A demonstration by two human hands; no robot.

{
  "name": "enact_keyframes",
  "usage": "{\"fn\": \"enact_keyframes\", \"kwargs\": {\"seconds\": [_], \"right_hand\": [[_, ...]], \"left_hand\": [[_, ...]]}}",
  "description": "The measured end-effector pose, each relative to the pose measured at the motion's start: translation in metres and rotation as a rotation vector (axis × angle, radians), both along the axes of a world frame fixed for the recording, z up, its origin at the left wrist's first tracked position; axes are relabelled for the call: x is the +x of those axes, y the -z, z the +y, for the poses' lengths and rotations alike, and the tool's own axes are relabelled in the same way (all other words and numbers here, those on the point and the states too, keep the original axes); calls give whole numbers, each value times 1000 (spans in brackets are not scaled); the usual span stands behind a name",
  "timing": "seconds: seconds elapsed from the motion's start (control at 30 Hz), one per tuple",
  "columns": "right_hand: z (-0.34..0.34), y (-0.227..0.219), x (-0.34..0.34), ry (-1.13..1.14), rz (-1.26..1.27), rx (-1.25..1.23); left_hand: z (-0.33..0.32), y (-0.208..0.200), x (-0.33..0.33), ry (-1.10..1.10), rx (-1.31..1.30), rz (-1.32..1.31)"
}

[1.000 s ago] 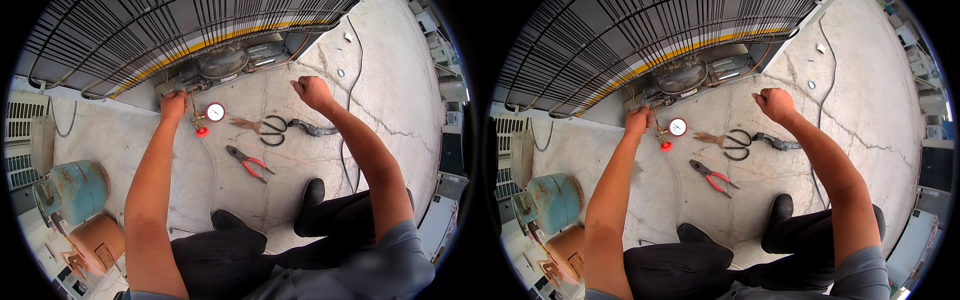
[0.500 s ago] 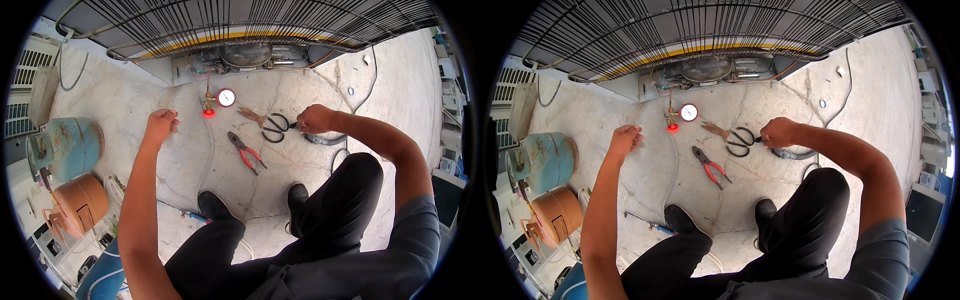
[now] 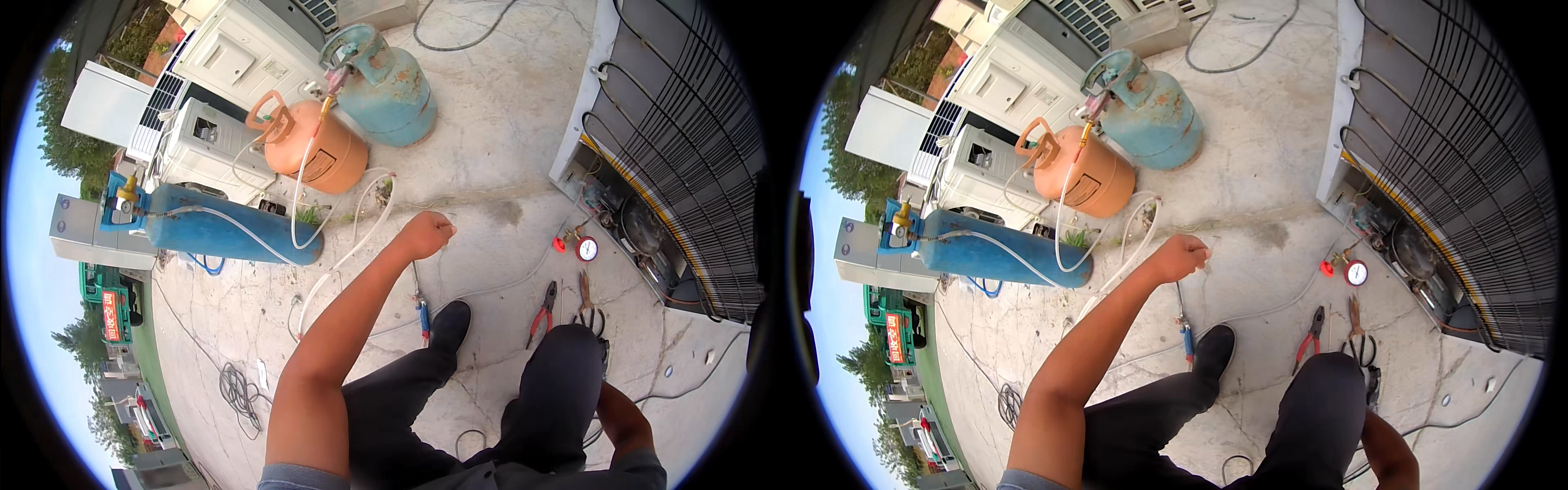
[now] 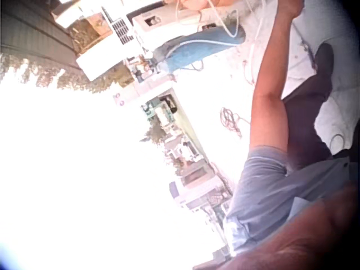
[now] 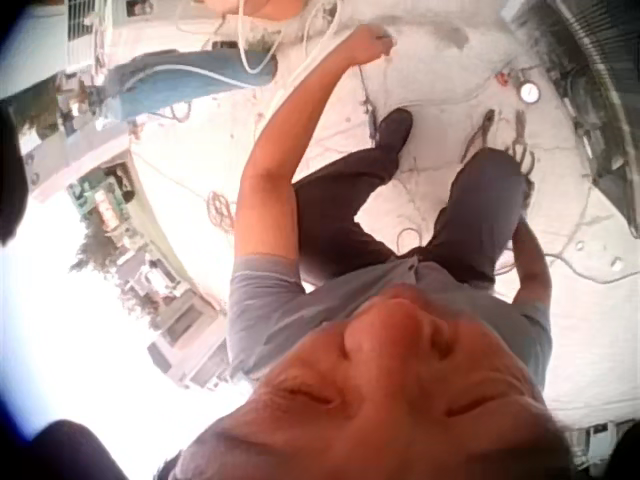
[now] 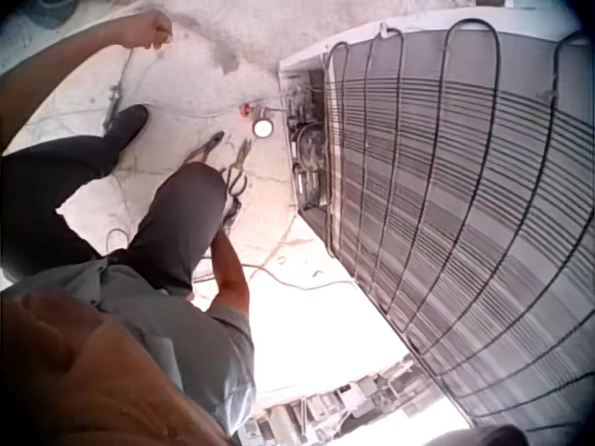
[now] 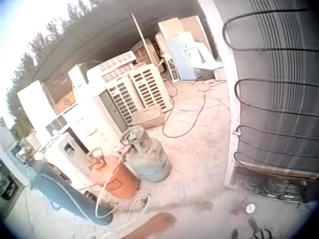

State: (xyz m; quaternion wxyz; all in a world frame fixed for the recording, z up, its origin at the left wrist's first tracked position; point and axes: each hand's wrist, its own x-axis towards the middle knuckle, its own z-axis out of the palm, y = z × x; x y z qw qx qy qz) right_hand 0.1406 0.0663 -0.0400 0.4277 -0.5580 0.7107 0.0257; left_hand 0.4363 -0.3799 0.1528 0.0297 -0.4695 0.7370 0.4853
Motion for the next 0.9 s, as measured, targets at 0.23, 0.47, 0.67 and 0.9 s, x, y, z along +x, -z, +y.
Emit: {"fn": "enact_keyframes", "kwargs": {"seconds": [0.23, 0.47, 0.67, 0.9], "right_hand": [[-13, -11, -27, -195, 159, -29], [-56, -73, -25, 537, -271, -343], [-110, -167, 14, 824, -422, -662], [-184, -246, 93, 9, -432, -1000]], "left_hand": [[27, -86, 108, 19, -301, -57], [132, -161, 206, -916, -67, 161], [266, -207, 197, -1341, -537, 255], [226, -248, 119, -21, -898, 73]]}}
